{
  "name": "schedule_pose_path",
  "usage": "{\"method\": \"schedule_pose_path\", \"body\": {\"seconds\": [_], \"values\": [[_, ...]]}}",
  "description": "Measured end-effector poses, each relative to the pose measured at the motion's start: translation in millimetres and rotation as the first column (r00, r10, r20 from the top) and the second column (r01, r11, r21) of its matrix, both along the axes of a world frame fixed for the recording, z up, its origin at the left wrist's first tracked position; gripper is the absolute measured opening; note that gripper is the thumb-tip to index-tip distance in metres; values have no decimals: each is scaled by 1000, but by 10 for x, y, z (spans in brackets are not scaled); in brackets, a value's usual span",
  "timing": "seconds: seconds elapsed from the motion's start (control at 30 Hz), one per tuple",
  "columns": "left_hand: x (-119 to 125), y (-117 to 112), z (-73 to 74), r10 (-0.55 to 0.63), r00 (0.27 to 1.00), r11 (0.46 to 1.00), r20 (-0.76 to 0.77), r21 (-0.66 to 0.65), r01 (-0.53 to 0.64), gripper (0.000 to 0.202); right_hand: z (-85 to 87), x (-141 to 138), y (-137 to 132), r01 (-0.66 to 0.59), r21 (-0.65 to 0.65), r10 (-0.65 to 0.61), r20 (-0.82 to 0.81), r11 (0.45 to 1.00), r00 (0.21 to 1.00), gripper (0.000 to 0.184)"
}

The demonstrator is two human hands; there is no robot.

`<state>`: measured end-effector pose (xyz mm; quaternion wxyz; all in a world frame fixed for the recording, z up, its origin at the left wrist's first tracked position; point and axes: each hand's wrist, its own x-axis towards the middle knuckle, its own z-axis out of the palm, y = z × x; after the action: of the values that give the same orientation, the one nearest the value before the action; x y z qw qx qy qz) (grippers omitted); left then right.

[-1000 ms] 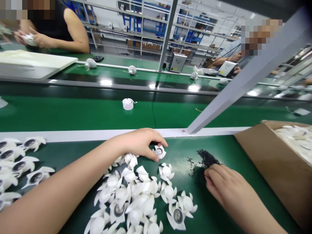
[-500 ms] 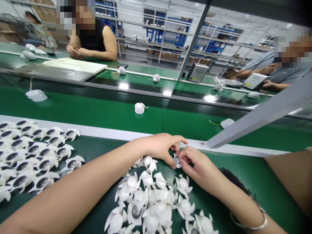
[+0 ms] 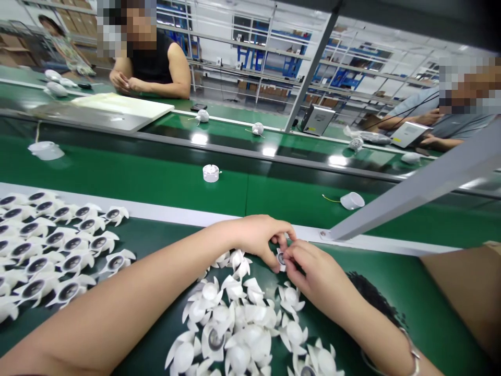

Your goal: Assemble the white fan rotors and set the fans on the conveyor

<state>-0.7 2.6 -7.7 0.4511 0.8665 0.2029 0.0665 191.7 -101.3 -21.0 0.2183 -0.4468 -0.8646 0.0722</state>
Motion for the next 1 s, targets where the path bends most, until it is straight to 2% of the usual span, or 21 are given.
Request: {"method": "schedule_pose_path", "body": {"seconds": [0.13,0.27,0.33,0.43,0.53,0.73,0.87,1.0], "values": [[-3,7,-25,3,1000,998,14,-55,-2,60,65,-7,-51,-77,115,68,78,990,995,16],[3,13,-21,-2,1000,997,14,-76,4,60,114,43,-59,-182,237,128,223,954,966,17],[13,17,1,-9,1000,998,3,-61,9,59,104,101,-28,-177,269,128,190,947,973,18],[27,23,49,-18,999,1000,-30,-10,18,56,66,200,39,-93,309,75,70,946,995,22],[29,20,94,-17,998,1000,-59,-6,16,55,44,268,81,-24,304,33,-23,952,999,24],[21,11,99,-16,998,1000,-61,2,16,55,54,274,80,-9,221,39,-133,975,990,29],[27,17,87,-9,998,1000,-68,-2,9,62,78,263,85,19,165,15,-202,986,979,25],[18,3,101,-7,997,1000,-76,-10,6,64,143,303,103,46,176,-4,-231,983,973,21]]}}
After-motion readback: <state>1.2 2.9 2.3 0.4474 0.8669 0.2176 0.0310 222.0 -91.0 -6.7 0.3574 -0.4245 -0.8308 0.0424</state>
